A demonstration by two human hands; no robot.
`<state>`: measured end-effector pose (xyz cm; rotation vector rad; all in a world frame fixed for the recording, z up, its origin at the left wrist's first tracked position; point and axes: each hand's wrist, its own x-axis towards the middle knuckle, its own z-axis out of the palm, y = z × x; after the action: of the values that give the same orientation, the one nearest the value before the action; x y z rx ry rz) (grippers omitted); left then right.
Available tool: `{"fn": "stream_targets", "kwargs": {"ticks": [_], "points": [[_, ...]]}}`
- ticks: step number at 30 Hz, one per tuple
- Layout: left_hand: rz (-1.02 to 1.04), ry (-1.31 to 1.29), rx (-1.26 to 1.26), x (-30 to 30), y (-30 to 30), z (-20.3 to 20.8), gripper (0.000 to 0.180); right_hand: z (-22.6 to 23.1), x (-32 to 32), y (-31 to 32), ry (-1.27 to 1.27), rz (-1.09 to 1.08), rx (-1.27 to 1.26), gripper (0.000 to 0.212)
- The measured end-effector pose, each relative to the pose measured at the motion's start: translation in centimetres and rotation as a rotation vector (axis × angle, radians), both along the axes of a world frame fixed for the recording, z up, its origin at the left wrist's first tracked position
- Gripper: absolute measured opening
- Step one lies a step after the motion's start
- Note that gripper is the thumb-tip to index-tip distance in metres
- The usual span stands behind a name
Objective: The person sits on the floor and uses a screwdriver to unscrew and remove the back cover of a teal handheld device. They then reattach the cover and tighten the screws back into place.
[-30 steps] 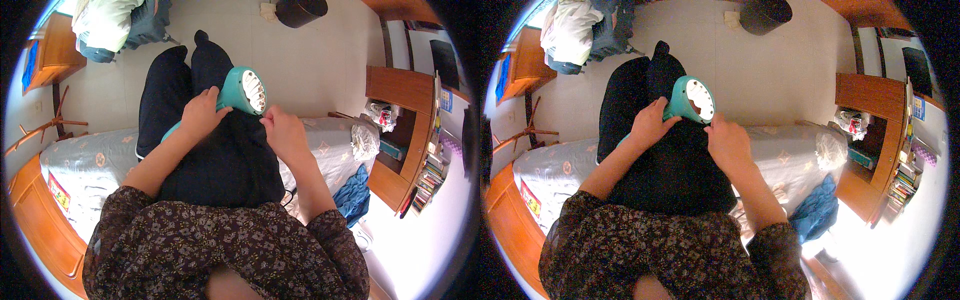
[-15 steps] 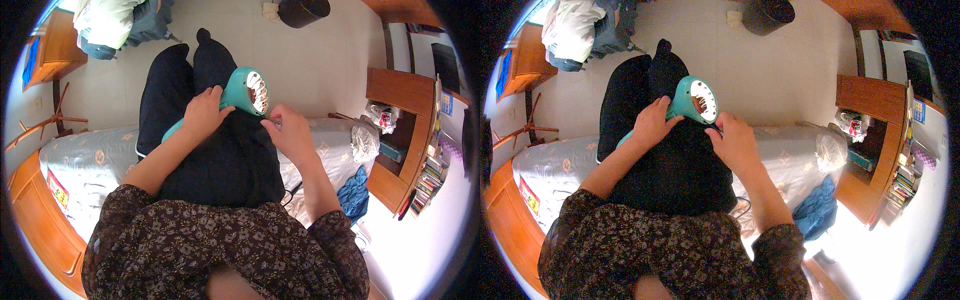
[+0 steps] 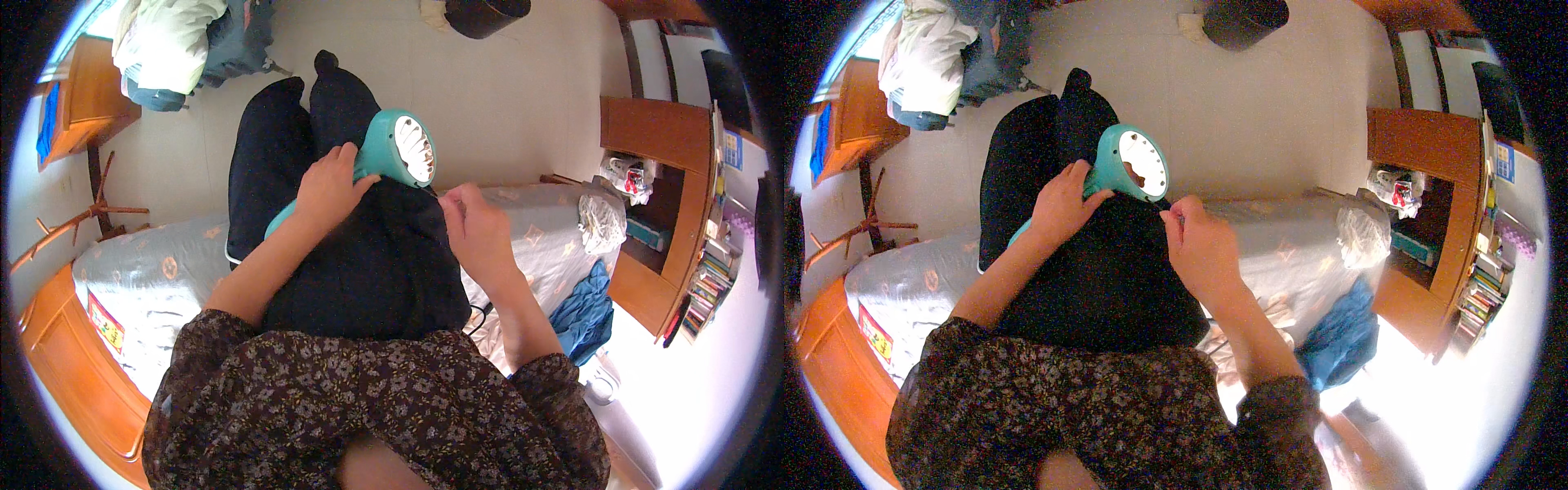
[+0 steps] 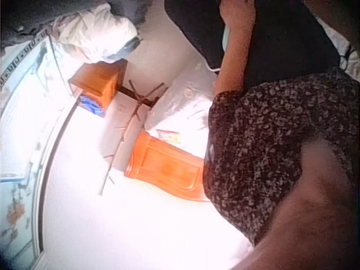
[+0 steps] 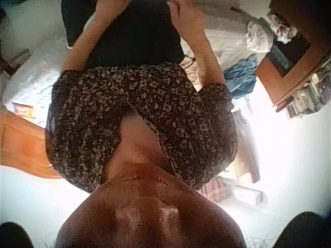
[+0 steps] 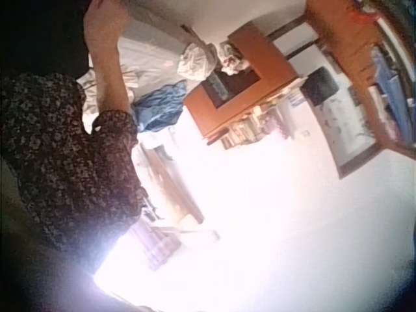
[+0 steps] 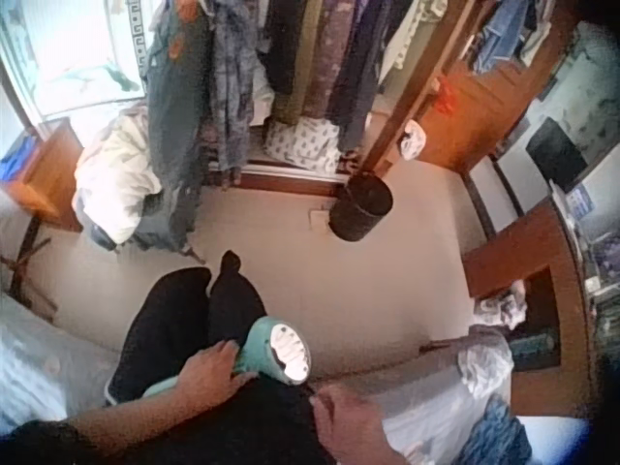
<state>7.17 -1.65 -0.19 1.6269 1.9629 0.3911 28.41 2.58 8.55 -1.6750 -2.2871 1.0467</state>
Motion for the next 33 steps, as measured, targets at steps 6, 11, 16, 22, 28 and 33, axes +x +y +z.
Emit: {"fn": "stream_targets", "kwargs": {"ticks": [6, 11, 16, 22, 28, 33], "points": [[0.001, 0.006, -0.022, 0.3, 0.2, 0.1, 0.04, -0.4, 0.1, 0.4, -0.048, 0.028, 0.066, 0.021], [-0.018, 0.015, 0.03, 0.3, 0.1, -0.2, 0.039, -1.5, 0.8, 1.7, -0.003, -0.077, -0.167, 0.023], [-0.023, -0.001, 0.012, 0.4, 0.2, 0.0, 0.042, -1.5, 0.9, 1.0, 0.058, -0.108, -0.101, 0.022], [-0.032, 0.0, -0.039, 0.2, 0.3, -0.1, 0.047, -1.2, 0.2, -0.3, -0.005, 0.038, 0.036, 0.016], [-0.05, 0.01, 0.009, 0.1, 0.3, -0.5, 0.047, -1.4, 0.5, -0.2, -0.003, 0.154, 0.151, 0.015], [-0.044, 0.017, 0.023, 0.2, 0.2, -0.5, 0.044, -1.2, 0.4, 0.1, 0.017, 0.106, 0.044, 0.014]]}}
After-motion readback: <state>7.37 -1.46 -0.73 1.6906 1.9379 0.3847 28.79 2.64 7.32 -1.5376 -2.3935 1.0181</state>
